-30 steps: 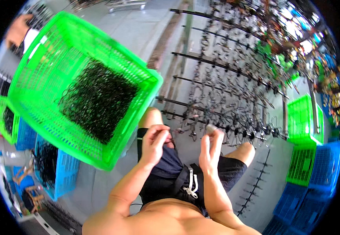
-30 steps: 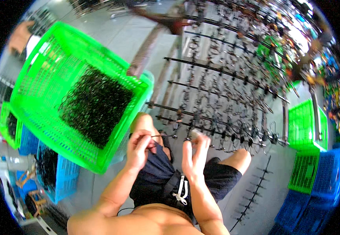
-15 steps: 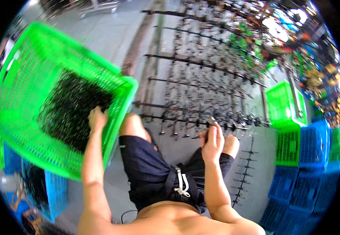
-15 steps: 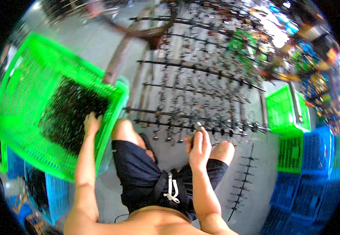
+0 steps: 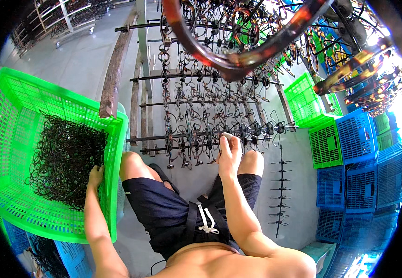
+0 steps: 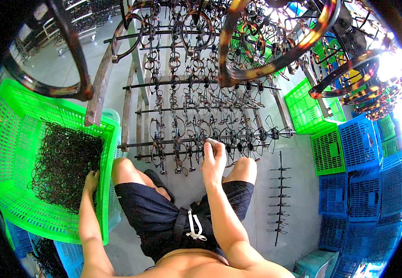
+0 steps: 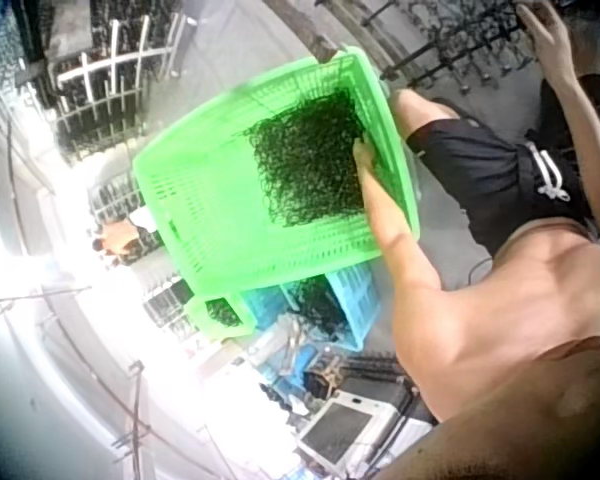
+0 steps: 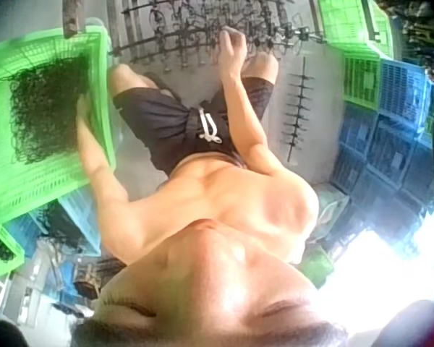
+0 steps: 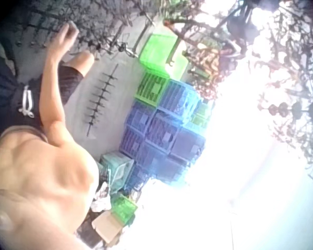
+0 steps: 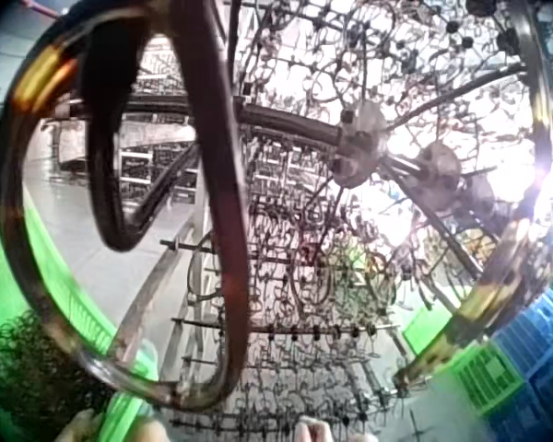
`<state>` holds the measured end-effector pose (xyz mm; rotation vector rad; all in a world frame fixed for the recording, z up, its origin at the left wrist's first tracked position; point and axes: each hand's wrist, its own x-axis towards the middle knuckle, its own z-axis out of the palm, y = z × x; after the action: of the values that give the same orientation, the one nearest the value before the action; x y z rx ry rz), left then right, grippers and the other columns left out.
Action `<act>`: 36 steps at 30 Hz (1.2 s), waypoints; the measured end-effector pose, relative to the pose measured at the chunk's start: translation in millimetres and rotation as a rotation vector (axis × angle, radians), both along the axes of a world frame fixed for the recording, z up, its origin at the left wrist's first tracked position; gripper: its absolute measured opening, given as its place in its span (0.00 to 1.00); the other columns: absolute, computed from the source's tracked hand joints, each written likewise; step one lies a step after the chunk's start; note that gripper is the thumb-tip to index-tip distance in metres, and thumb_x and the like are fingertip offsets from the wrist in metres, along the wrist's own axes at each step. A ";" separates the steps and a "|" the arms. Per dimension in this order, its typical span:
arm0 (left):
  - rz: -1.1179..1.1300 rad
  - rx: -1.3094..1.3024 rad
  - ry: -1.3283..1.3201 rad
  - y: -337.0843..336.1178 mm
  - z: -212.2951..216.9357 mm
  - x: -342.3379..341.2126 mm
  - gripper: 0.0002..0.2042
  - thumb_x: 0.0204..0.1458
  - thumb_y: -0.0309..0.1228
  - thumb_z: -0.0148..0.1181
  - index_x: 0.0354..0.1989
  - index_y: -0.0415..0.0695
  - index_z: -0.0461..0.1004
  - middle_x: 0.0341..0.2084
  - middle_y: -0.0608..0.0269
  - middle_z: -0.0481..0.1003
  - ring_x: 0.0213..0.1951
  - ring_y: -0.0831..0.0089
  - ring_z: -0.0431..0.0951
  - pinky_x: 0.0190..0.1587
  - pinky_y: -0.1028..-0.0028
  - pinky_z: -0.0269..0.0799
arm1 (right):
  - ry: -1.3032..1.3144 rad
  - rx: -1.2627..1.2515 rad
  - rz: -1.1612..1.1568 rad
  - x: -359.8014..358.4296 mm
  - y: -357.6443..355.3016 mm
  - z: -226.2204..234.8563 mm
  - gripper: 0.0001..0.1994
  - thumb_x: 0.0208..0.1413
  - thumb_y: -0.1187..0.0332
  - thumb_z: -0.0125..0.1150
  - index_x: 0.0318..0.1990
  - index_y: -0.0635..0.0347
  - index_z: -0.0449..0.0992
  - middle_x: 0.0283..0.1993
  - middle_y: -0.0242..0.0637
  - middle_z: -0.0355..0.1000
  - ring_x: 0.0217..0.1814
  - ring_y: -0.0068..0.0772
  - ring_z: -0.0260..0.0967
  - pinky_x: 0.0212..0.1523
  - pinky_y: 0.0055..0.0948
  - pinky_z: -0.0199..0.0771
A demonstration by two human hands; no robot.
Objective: The person sits on the floor and repeatedly picks up small black components from a green basket, then attaches them to a metal rack filled with eyeglass frames. The person handles the components one at a time and places them onto the rack.
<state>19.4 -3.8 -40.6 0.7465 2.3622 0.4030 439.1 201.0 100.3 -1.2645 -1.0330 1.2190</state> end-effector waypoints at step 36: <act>0.478 1.300 -0.914 -11.0 180.5 127.4 0.08 0.53 0.32 0.57 0.38 0.45 0.72 0.27 0.71 0.71 0.29 0.74 0.71 0.32 0.73 0.69 | -0.928 0.648 -0.034 -22.3 -24.5 35.3 0.20 0.50 0.66 0.59 0.48 0.65 0.65 0.48 0.48 0.63 0.53 0.46 0.55 0.55 0.43 0.52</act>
<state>146.8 -14.8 139.8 0.3019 1.1488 2.0481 416.8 176.5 135.6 -1.2913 -1.8588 0.1420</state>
